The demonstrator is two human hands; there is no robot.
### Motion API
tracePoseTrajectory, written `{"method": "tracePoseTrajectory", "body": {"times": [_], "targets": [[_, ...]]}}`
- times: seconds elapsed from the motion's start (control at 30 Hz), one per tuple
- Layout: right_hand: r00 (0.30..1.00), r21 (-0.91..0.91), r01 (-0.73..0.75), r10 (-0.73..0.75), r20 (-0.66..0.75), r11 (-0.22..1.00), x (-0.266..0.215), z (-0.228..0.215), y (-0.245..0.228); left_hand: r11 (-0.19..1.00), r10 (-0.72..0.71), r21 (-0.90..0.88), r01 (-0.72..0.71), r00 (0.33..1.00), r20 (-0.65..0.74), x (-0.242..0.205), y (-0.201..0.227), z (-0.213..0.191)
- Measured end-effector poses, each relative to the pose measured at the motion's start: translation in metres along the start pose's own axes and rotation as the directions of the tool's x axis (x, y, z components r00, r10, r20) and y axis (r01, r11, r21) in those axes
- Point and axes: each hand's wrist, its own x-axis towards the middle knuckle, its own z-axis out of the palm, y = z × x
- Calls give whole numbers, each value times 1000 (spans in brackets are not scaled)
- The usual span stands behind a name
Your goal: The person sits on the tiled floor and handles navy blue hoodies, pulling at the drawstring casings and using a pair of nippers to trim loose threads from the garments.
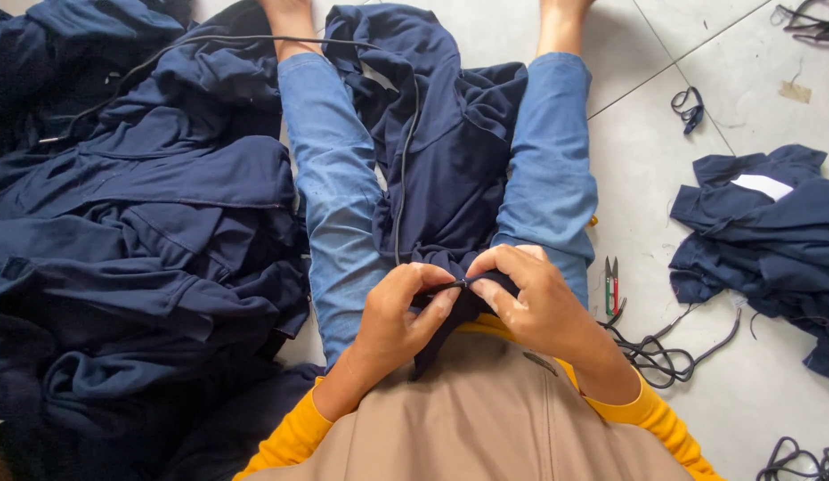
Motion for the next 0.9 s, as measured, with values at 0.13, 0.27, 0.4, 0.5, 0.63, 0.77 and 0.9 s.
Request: {"method": "tracePoseTrajectory", "body": {"times": [0.13,0.27,0.4,0.5,0.63,0.77,0.9], "targets": [[999,13,22,-22,-44,1000,-1,7,4,1000,13,11,-13,1000,21,9,11,-12],[955,1,112,-107,-276,994,2,14,9,995,-61,-80,65,997,53,18,22,-13],[948,39,97,-80,-308,995,2,10,12,999,-35,28,35,999,21,23,20,-5],[950,59,87,-65,-306,994,2,6,12,960,95,262,-96,995,18,29,24,-1],[946,-7,122,-118,-301,993,-5,6,11,944,174,280,-173,984,18,29,29,0],[972,-57,143,-151,-181,988,-18,5,5,899,198,376,-224,974,108,18,36,-4],[988,-58,151,-153,-30,987,-32,8,-1,930,141,309,-200,969,204,4,40,-7]]}}
